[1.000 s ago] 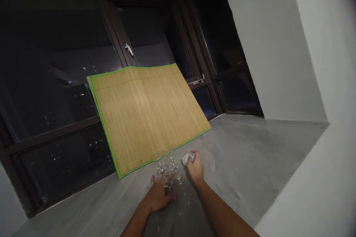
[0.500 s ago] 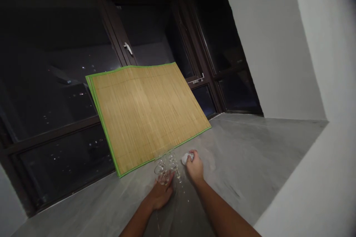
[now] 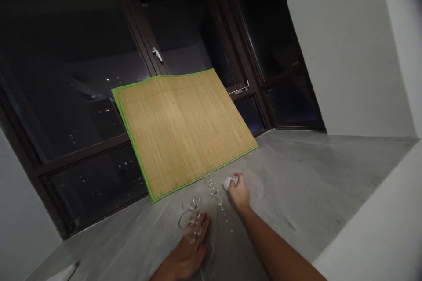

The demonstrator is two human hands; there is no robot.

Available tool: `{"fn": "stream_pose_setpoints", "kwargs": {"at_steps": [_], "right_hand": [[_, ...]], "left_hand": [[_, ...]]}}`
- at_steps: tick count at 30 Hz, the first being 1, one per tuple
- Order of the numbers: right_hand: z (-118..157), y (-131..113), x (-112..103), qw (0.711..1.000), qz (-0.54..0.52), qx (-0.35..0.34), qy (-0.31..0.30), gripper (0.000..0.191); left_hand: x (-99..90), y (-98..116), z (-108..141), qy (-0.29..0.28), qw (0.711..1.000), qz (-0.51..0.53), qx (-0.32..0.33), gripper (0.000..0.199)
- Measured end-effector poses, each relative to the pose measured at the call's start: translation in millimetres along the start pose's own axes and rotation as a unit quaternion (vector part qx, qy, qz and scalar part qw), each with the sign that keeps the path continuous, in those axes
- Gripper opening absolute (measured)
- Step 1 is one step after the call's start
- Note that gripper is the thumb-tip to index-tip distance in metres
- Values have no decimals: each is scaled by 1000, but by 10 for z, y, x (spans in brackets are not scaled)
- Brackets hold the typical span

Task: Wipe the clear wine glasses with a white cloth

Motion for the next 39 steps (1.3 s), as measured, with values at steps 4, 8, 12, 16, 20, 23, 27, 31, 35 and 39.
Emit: {"fn": "stream_pose_setpoints", "kwargs": {"at_steps": [4,8,12,16,20,23,27,31,35,39], "right_hand": [[8,16,-28,1000,6,13,1,42],[13,24,-45,1000,8,16,1,44],[7,34,-41,1000,5,7,0,45],[-5,48,-35,1000,-5,-2,1,45],[-16,57,-21,1000,3,-3,1,45],[-21,59,-4,1000,14,-1,-6,45],[-17,48,-15,1000,2,-5,-7,47],[-10,44,-34,1000,0,-12,-3,48],[-10,52,-31,1000,-5,-10,-4,47],[-18,62,-27,1000,-6,-12,0,48]], "left_hand": [[9,40,260,6,1000,13,3,81],[6,-3,470,10,1000,19,-4,78],[51,-181,596,7,1000,16,2,78],[83,-693,590,18,999,5,-26,74],[27,-1423,601,33,993,-10,-109,64],[-24,-1744,643,30,989,-23,-144,62],[-23,-1816,694,23,988,-28,-152,64],[-46,-1736,761,65,988,-36,-135,65],[-31,-1734,873,63,987,-34,-144,65],[-18,-1729,962,34,988,-29,-145,62]]}}
Point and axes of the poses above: each hand's wrist, its own z-axis away from the middle knuckle, its own x-axis out of the palm, y = z × x, the point moved 9 cm from there along -z, towards the middle knuckle, and after that the axes turned 6 degrees about -z, right-handed, at the moved point
